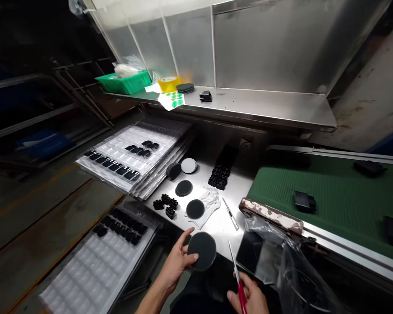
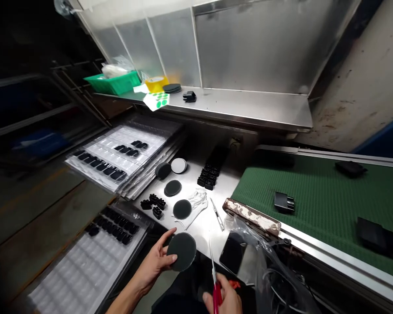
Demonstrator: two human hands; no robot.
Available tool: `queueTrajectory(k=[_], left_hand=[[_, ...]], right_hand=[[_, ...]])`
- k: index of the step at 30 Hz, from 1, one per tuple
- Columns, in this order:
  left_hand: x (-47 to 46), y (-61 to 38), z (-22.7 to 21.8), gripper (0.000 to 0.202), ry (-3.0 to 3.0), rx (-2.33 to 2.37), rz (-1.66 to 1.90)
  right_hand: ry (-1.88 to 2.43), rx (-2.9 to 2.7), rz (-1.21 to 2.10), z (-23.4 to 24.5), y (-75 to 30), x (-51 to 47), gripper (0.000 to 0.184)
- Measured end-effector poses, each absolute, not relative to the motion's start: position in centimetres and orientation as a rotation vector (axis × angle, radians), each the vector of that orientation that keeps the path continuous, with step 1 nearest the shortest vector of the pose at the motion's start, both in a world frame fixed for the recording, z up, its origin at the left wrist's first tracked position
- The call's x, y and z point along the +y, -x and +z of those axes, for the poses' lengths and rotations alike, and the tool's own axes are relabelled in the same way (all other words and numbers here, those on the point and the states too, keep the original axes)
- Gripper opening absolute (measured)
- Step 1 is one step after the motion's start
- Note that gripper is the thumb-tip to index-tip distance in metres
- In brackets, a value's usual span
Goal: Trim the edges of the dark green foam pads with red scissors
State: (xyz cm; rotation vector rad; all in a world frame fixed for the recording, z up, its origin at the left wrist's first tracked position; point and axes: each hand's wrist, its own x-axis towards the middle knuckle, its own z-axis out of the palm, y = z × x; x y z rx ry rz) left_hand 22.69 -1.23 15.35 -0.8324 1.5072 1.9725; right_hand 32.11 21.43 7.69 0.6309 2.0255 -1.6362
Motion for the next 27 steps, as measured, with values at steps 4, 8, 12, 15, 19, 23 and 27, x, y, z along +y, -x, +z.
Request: queueTrajectory(k=[4, 8, 12, 15, 19, 23, 27], left_hand=[[-5.0, -19.1, 12.0, 0.062, 0.851, 1.742, 1.933], [-7.2, -13.8, 9.0, 0.041, 0.730, 1.727, 1.916], [-8.3, -10.8, 6.5, 0.037, 0.634, 1.673, 1.842], [-9.0, -9.9, 4.8, 0.033, 0.651, 1.694, 1.773], [-9.7, -9.2, 3.5, 0.044, 0.695, 1.735, 1.673], [-9.6, -8.7, 3.2, 0.057, 0.683, 1.728, 1.588], [-9.1, -8.6, 3.0, 0.053, 0.672, 1.688, 1.555]], right_hand=[[-0.713, 2.284, -1.479, 5.8, -25.8, 18.6, 0.053], [-0.766, 2.437, -1.238, 4.0, -21.2, 15.6, 0.060], [-0.797, 2.477, -1.033, 3.3, -19.4, 13.1, 0.064], [-0.838, 2.467, -0.869, 4.8, -19.0, 12.1, 0.064], [-0.928, 2.404, -0.780, 7.5, -18.1, 10.8, 0.056], [-0.910, 2.347, -1.051, 7.1, -15.7, 8.3, 0.046], [-0.964, 2.247, -1.341, 3.8, -13.5, 5.7, 0.046]])
